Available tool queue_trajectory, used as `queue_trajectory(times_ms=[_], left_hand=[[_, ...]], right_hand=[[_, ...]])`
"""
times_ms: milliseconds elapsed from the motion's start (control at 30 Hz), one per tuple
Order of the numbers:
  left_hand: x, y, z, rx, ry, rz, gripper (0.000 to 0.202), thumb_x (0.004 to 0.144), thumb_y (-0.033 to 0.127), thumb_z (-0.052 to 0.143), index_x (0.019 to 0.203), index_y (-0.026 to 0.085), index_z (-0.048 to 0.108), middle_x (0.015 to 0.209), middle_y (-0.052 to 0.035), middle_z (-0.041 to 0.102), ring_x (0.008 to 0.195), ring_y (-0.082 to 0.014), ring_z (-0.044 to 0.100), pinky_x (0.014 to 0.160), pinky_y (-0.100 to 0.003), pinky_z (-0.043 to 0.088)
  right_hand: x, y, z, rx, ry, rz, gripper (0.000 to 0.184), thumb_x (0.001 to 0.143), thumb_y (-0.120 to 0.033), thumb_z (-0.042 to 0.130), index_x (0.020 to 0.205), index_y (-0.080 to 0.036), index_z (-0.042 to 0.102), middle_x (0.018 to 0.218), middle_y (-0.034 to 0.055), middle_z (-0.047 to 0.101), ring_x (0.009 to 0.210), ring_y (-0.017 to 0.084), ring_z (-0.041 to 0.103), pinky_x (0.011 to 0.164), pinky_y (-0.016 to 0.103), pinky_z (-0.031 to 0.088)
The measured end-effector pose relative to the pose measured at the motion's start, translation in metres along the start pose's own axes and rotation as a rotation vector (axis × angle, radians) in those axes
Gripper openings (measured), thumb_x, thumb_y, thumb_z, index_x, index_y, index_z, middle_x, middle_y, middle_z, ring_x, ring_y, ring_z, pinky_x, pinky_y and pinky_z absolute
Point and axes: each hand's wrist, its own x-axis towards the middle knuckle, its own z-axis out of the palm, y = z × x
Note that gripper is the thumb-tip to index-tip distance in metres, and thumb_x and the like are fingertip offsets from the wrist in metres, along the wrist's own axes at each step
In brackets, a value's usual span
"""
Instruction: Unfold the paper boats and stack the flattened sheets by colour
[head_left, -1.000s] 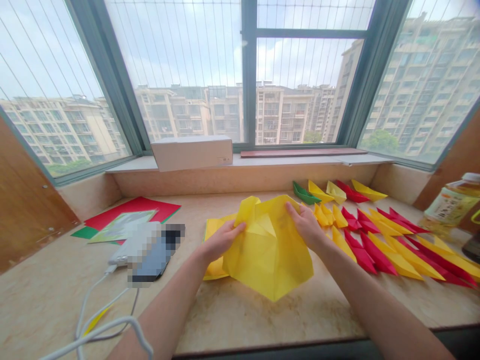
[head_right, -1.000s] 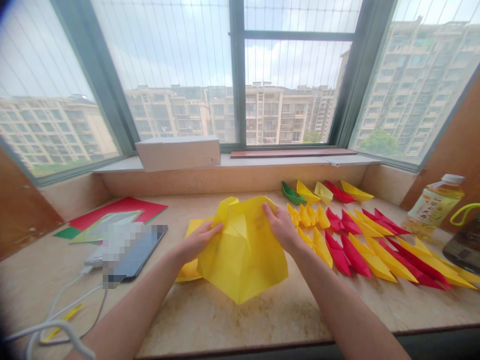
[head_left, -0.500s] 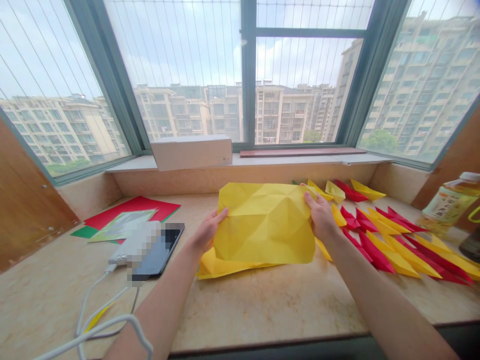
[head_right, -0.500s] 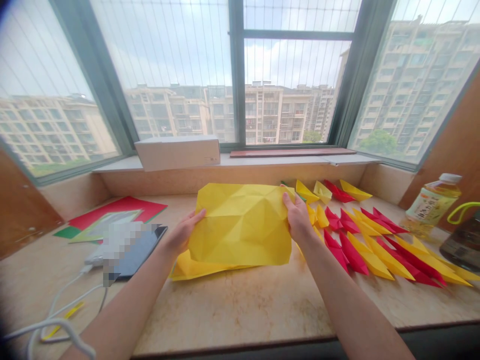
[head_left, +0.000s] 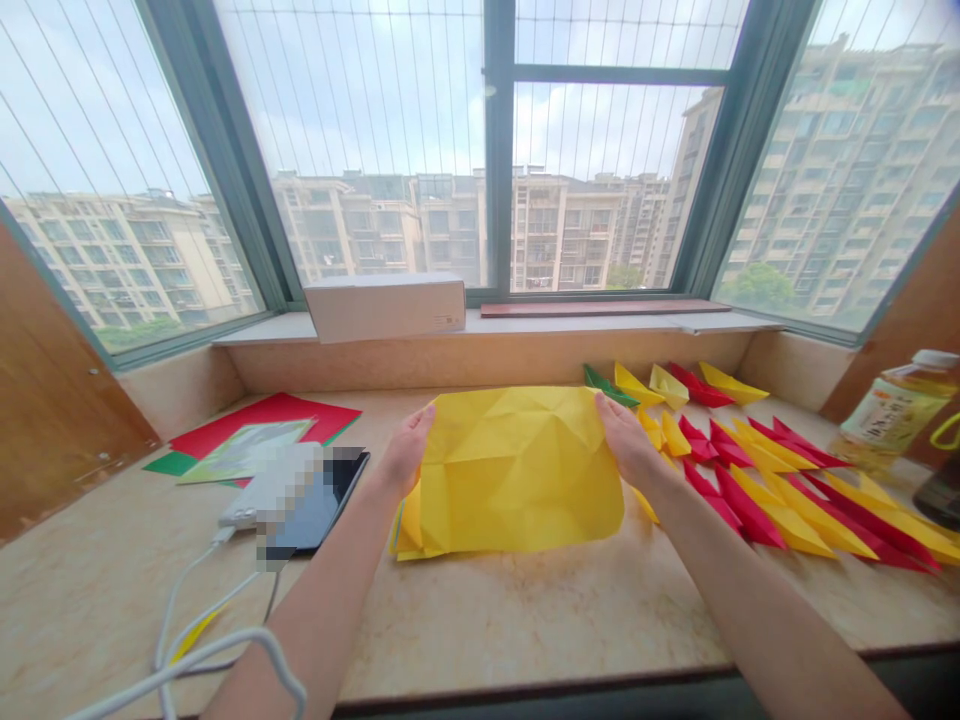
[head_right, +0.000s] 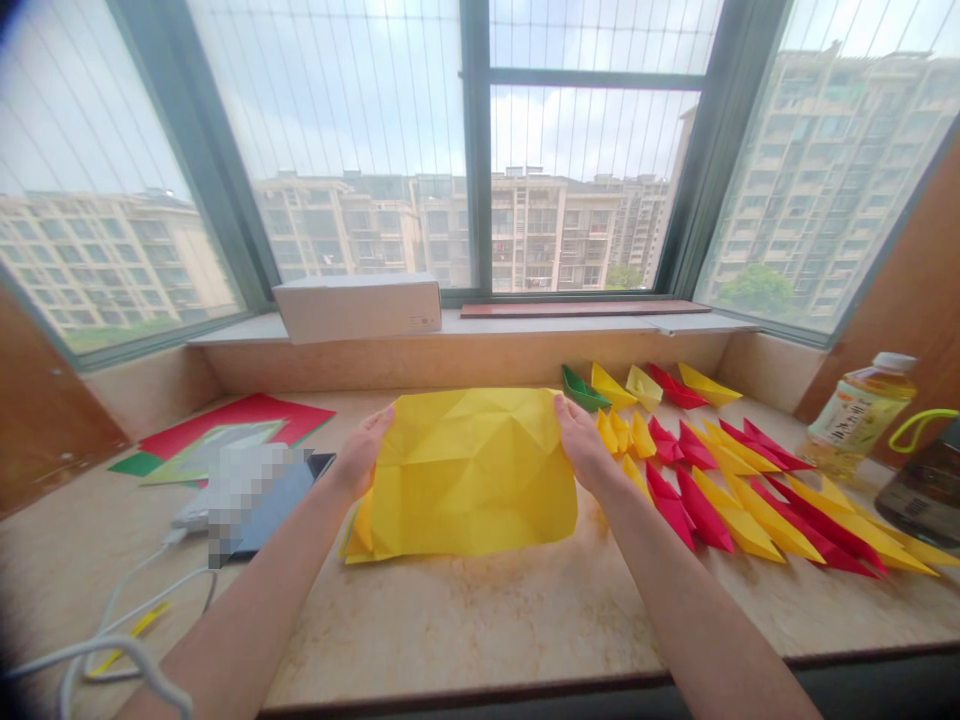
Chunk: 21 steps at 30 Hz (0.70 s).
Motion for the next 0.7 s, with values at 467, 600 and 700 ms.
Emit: queue_trajectory(times_ms=[467, 600, 700], left_hand=[[0.009, -0.004, -0.011, 0.163, 0.136, 0.14, 0.034, 0.08, 0.037, 0.068, 0.106, 0.015, 0.067, 0.088, -0.0074, 0.075, 0.084, -0.0226, 0.071, 0.077, -0.031, 0.054], [0.013, -0.002, -0.021, 0.311, 0.176, 0.142, 0.02, 0.081, 0.029, 0.066, 0.096, 0.016, 0.069, 0.083, -0.0074, 0.075, 0.085, -0.0249, 0.07, 0.076, -0.03, 0.052], [0.014, -0.003, -0.026, 0.499, 0.3, 0.229, 0.009, 0.076, 0.022, 0.07, 0.086, 0.02, 0.07, 0.085, -0.0084, 0.075, 0.105, -0.0301, 0.065, 0.091, -0.033, 0.047]], right_hand=[[0.002, 0.008, -0.012, -0.267, 0.063, -0.135, 0.055, 0.077, -0.04, 0.072, 0.128, -0.023, 0.059, 0.065, -0.0028, 0.067, 0.055, 0.019, 0.061, 0.056, 0.031, 0.053], [0.0, 0.015, -0.009, -0.39, -0.013, -0.126, 0.066, 0.071, -0.03, 0.074, 0.134, -0.026, 0.054, 0.077, -0.0023, 0.071, 0.061, 0.018, 0.064, 0.066, 0.035, 0.055], [-0.001, 0.02, -0.005, -0.751, 0.009, -0.287, 0.052, 0.077, -0.03, 0.068, 0.129, -0.026, 0.06, 0.1, 0.0029, 0.073, 0.084, 0.023, 0.067, 0.085, 0.042, 0.053]])
